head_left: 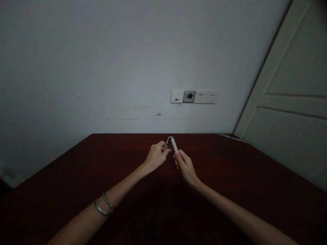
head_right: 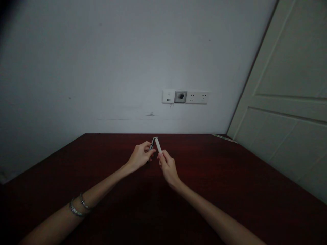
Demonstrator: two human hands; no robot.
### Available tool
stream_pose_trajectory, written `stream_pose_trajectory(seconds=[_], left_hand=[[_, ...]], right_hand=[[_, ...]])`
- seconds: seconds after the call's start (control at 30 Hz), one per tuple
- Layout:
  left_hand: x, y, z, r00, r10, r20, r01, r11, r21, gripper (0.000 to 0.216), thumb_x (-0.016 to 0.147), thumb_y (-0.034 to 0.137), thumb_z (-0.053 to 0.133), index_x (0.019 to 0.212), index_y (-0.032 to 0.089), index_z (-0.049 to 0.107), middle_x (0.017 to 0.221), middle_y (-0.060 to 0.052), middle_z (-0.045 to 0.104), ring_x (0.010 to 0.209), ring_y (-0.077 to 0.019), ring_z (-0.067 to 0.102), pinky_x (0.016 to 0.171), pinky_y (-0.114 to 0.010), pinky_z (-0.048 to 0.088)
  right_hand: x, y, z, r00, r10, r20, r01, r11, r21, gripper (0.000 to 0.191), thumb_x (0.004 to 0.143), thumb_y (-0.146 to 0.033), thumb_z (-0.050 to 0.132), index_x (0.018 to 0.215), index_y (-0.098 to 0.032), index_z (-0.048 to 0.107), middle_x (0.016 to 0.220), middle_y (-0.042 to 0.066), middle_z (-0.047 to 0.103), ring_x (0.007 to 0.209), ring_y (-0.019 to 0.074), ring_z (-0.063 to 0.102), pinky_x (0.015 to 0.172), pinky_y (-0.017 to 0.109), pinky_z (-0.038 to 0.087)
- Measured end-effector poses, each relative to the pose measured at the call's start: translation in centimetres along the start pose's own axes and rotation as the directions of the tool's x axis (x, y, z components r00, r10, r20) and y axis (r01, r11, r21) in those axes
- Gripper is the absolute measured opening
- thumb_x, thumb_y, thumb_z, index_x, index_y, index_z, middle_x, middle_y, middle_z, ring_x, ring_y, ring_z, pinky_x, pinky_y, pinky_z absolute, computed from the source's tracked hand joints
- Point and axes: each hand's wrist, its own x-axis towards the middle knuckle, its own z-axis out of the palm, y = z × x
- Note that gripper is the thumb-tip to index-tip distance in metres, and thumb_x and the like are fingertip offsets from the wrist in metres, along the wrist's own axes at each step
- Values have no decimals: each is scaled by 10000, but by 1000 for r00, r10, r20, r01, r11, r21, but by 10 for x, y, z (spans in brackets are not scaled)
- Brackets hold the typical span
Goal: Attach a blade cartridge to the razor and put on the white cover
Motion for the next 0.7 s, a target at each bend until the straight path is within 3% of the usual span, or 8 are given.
stream_pose_trajectory(seconds=[0.2,0.7], left_hand=[[0,-1,1,1000,-5,1,5,998,-63,120,780,255,526,823,145,546,597,-4,605,453,-114,551,447,-203,385],[-1,5,-3,999,47,-1,-47,998,-40,132,778,230,537,872,150,583,647,-15,620,488,-105,545,483,-203,408]], right_hand=[[2,0,0,1000,-2,-23,4,998,59,337,821,-511,453,702,-196,453,524,-71,328,427,65,261,385,180,213],[-1,-1,0,1000,22,6,-23,994,104,328,823,-506,462,718,-196,449,517,-77,309,426,61,245,384,177,194]])
